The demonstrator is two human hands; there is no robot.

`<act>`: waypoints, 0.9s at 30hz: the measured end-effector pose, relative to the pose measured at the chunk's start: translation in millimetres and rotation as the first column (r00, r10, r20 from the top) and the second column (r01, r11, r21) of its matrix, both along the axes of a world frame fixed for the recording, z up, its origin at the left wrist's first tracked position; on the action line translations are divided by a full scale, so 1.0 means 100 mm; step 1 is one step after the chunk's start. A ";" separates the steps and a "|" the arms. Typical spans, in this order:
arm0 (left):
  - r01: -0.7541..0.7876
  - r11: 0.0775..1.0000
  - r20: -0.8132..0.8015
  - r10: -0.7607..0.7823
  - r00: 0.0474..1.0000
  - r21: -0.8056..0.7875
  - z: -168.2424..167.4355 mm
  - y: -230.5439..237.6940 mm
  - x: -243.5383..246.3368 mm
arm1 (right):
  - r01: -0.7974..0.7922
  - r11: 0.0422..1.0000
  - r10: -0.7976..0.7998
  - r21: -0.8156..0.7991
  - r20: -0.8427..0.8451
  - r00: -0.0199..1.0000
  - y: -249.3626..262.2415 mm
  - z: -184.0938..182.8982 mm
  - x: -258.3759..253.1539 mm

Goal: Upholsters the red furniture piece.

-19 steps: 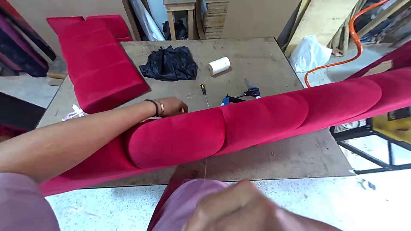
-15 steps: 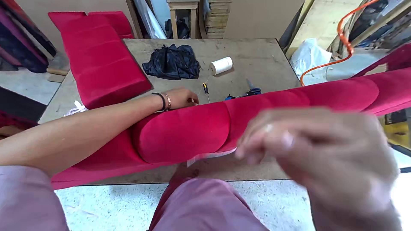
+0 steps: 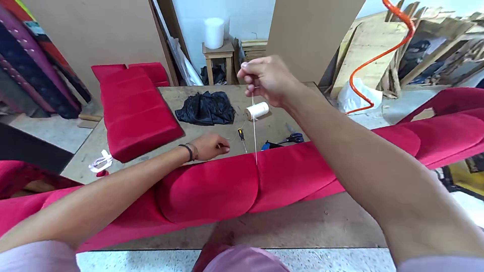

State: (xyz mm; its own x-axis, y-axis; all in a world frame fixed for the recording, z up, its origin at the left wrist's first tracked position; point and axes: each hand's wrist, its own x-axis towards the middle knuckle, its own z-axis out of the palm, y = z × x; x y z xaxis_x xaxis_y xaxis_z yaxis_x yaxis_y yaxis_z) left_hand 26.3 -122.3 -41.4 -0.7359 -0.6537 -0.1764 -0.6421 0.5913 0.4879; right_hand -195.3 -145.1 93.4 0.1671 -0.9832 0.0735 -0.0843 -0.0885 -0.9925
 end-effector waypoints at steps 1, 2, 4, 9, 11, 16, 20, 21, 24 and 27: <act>-0.039 0.999 -0.060 0.041 0.997 0.028 0.07 0.01 -0.03 | 0.000 1.000 0.000 0.029 -0.004 1.000 -0.18 -0.11 0.04; -0.076 0.994 -0.125 0.085 0.989 0.074 0.15 0.04 -0.09 | 0.003 0.999 -0.003 0.049 -0.008 1.000 -0.35 -0.22 0.06; -0.119 0.968 -0.215 0.168 0.962 0.221 0.30 0.16 -0.25 | 0.014 0.998 -0.013 0.068 -0.019 1.000 -0.61 -0.42 0.09; -0.042 0.785 -0.437 0.387 0.812 0.618 0.40 0.44 -0.63 | 0.018 1.000 -0.018 0.014 -0.010 1.000 -0.89 -0.55 0.01; -0.002 0.694 -0.497 0.518 0.696 0.720 0.39 0.45 -0.71 | 0.014 1.000 -0.013 -0.027 0.065 0.998 -0.83 -0.39 -0.04; 0.010 0.661 -0.544 0.609 0.578 0.750 0.65 0.31 -0.78 | -0.173 0.985 0.161 0.010 -0.416 0.895 -0.56 -0.19 -0.40; -0.008 0.717 -0.576 0.567 0.589 0.697 0.80 0.18 -0.80 | -0.088 0.958 -0.180 -0.273 -0.812 0.555 0.07 -0.24 -0.80; 0.010 0.744 -0.602 0.532 0.596 0.668 0.84 0.19 -0.81 | -0.051 0.910 -0.299 -0.411 -0.738 0.605 0.40 -0.24 -0.92; 0.059 0.818 -0.658 0.415 0.628 0.572 0.94 0.29 -0.79 | 0.134 0.795 -0.197 -0.592 -0.043 0.979 1.61 -0.66 -1.30; 0.068 0.856 -0.666 0.345 0.661 0.512 0.97 0.33 -0.73 | 0.282 0.959 -0.254 -0.041 0.326 0.911 2.75 -2.09 -1.22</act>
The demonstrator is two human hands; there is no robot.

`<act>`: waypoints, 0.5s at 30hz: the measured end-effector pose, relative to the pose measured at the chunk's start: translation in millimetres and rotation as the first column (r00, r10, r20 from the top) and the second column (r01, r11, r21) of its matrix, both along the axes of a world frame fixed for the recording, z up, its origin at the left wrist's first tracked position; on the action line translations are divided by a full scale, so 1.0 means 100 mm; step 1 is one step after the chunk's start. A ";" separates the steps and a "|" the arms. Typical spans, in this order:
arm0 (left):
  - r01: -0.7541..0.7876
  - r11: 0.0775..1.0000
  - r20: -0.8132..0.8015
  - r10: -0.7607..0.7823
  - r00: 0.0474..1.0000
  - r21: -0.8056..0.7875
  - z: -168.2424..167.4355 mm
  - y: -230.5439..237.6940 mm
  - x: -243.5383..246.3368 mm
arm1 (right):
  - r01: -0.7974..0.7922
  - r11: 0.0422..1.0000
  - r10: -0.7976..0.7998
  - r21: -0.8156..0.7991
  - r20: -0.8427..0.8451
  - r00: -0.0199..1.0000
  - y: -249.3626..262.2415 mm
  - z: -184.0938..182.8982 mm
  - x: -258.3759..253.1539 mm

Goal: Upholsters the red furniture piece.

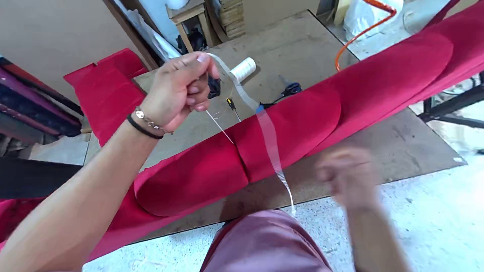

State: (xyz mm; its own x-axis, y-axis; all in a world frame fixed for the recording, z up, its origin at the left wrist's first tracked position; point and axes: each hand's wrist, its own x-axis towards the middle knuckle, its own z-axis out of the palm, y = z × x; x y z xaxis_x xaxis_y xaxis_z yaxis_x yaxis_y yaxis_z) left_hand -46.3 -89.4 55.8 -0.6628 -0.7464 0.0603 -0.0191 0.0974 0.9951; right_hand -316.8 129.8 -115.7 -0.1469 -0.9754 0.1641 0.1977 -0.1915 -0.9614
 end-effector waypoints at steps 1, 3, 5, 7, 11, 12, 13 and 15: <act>0.001 1.000 0.010 -0.001 1.000 -0.016 0.00 0.00 0.02 | -0.014 0.958 0.023 0.288 -0.028 0.999 0.17 -0.54 0.19; 0.017 0.999 0.060 -0.015 0.998 -0.035 -0.02 -0.03 0.05 | -0.059 0.756 0.179 0.651 -0.119 0.977 0.26 -1.45 0.73; 0.027 0.999 0.101 -0.024 0.995 -0.034 -0.05 -0.09 0.03 | 0.001 0.659 0.216 0.752 -0.190 0.958 0.16 -1.96 1.12; 0.023 0.999 0.106 -0.018 0.994 -0.040 -0.06 -0.14 0.01 | 0.081 0.679 0.139 0.730 -0.237 0.962 0.01 -2.15 1.34; 0.035 0.998 0.110 -0.028 0.994 -0.055 -0.09 -0.19 0.02 | 0.344 0.762 -0.163 0.549 -0.353 0.922 -0.08 -2.33 1.74; 0.040 0.998 0.098 -0.035 0.995 -0.058 -0.10 -0.21 0.03 | 0.403 0.778 -0.233 0.482 -0.375 0.897 -0.08 -2.39 1.79; 0.046 0.997 0.092 -0.040 0.995 -0.059 -0.12 -0.22 0.05 | 0.449 0.794 -0.286 0.410 -0.400 0.871 -0.06 -2.46 1.83; 0.043 0.998 0.087 -0.038 0.995 -0.054 -0.16 -0.22 0.10 | 0.522 0.816 -0.375 0.248 -0.460 0.805 -0.06 -2.58 1.88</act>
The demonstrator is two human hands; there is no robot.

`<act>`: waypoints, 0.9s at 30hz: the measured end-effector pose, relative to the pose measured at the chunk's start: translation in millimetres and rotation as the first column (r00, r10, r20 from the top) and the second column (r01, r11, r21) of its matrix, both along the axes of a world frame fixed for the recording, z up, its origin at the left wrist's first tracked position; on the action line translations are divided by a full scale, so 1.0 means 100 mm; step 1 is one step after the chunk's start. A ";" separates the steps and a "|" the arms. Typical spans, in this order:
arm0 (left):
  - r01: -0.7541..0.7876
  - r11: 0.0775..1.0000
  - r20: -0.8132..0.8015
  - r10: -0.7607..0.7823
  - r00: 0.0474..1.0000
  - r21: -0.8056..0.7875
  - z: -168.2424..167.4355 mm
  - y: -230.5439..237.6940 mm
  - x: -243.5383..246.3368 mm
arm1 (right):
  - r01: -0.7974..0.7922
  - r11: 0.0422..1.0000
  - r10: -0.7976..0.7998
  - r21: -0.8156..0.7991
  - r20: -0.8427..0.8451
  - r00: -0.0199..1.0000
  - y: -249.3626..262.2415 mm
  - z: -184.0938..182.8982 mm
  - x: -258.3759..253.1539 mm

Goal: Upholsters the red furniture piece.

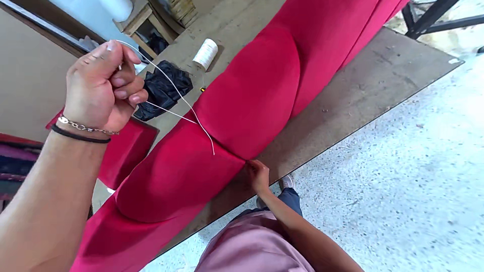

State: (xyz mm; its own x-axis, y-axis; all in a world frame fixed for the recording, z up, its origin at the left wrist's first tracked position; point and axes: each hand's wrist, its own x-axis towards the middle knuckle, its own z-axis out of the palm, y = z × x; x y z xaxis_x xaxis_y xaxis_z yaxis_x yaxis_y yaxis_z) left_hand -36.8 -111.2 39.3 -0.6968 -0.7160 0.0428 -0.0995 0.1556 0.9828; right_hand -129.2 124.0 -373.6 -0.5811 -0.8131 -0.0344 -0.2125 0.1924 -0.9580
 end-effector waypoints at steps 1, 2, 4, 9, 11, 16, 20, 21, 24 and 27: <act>-0.002 1.000 -0.004 0.002 1.000 0.003 -0.01 0.00 0.02 | 0.016 0.999 -0.018 -0.042 -0.058 0.998 -0.02 -0.04 0.01; -0.007 1.000 -0.005 0.007 1.000 0.010 -0.03 0.02 0.04 | 0.029 0.998 -0.034 -0.060 -0.094 0.995 -0.03 -0.07 0.04; -0.020 1.000 -0.011 0.021 1.000 0.021 -0.05 0.05 0.08 | 0.054 0.998 -0.055 -0.033 -0.010 0.998 -0.01 -0.02 0.05; -0.025 0.998 -0.038 0.028 0.999 0.058 -0.04 0.12 0.14 | 0.275 0.961 -0.130 -0.009 0.865 0.484 0.31 0.35 -0.15; -0.020 0.997 -0.043 0.023 0.999 0.071 -0.03 0.15 0.15 | 0.395 0.909 0.005 -0.131 0.952 0.305 0.41 0.48 -0.29; -0.009 0.997 -0.039 0.012 0.999 0.076 -0.03 0.16 0.12 | 0.559 0.788 0.178 -0.256 0.965 0.191 0.27 0.75 -0.53; 0.012 0.999 -0.009 -0.012 1.000 0.033 -0.01 0.18 0.09 | 0.436 0.889 0.008 -0.138 0.958 0.286 0.34 1.18 -0.66; 0.009 1.000 0.000 -0.009 1.000 0.020 -0.01 0.19 0.08 | 0.363 0.918 0.003 -0.158 0.920 0.391 0.47 1.33 -0.71; 0.007 1.000 0.007 -0.007 1.000 0.009 -0.02 0.19 0.11 | 0.188 0.973 -0.023 -0.137 0.750 0.662 1.00 1.54 -0.95; 0.001 0.999 -0.018 0.000 1.000 0.039 -0.02 0.18 0.15 | 0.079 0.995 -0.097 0.057 0.678 0.729 1.83 1.35 -1.33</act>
